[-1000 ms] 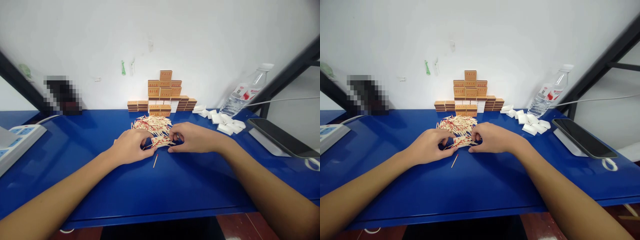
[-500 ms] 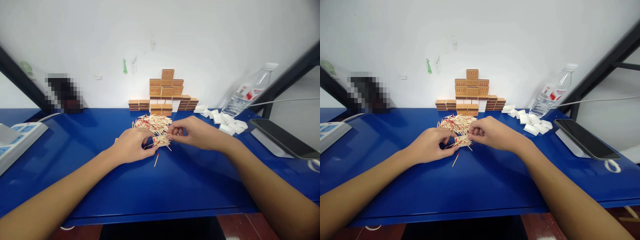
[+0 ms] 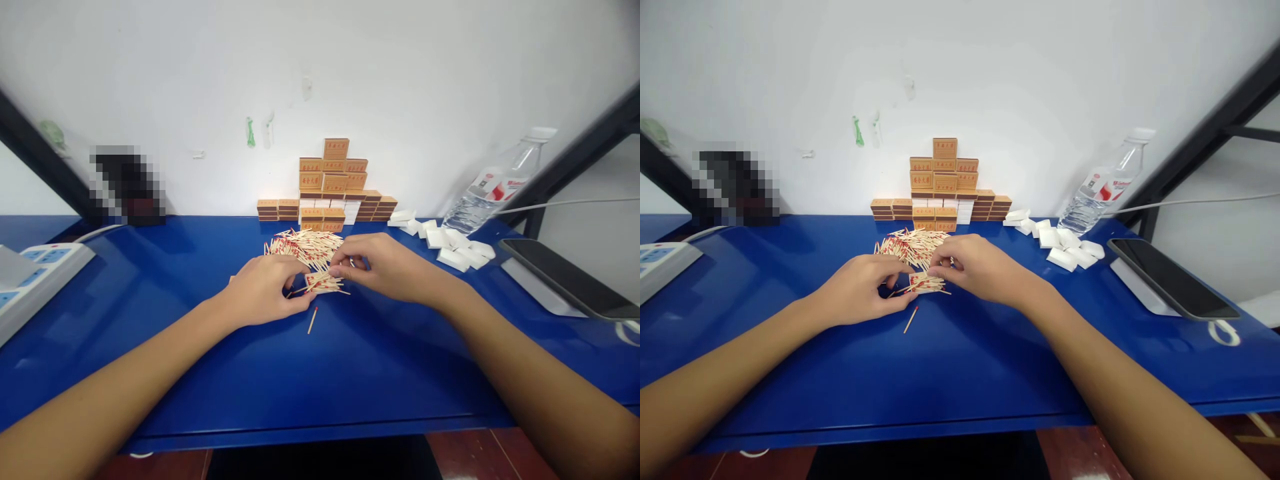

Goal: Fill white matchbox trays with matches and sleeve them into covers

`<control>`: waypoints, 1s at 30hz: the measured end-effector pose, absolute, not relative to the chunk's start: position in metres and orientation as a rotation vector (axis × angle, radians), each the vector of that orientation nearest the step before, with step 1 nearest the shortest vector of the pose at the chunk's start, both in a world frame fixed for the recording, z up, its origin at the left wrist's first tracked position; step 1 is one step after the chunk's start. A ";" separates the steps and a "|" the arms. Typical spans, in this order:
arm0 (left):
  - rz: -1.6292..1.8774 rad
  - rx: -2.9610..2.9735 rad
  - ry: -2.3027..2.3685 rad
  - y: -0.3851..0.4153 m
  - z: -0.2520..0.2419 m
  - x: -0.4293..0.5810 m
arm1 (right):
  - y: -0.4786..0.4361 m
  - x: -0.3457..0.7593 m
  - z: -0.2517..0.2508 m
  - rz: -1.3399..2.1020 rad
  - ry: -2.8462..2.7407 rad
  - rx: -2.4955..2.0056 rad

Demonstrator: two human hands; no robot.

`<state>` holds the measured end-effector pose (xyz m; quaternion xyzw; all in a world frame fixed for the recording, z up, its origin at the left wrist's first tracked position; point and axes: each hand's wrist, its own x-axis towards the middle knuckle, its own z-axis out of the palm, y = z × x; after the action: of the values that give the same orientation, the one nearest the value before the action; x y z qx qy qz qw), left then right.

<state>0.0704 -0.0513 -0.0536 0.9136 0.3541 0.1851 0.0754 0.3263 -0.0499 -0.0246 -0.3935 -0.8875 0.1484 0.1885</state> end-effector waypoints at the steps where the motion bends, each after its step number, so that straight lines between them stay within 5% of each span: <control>1: 0.555 2.740 1.061 -0.051 -0.054 0.070 | -0.051 0.328 -0.022 0.405 -2.496 -1.138; 30: 0.547 2.735 1.071 -0.050 -0.052 0.071 | -0.053 0.327 -0.024 0.496 -2.586 -1.140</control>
<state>0.0705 -0.0504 -0.0520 0.9128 0.3573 0.1824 0.0768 0.3268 -0.0534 -0.0242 -0.3936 -0.8929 0.1713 0.1356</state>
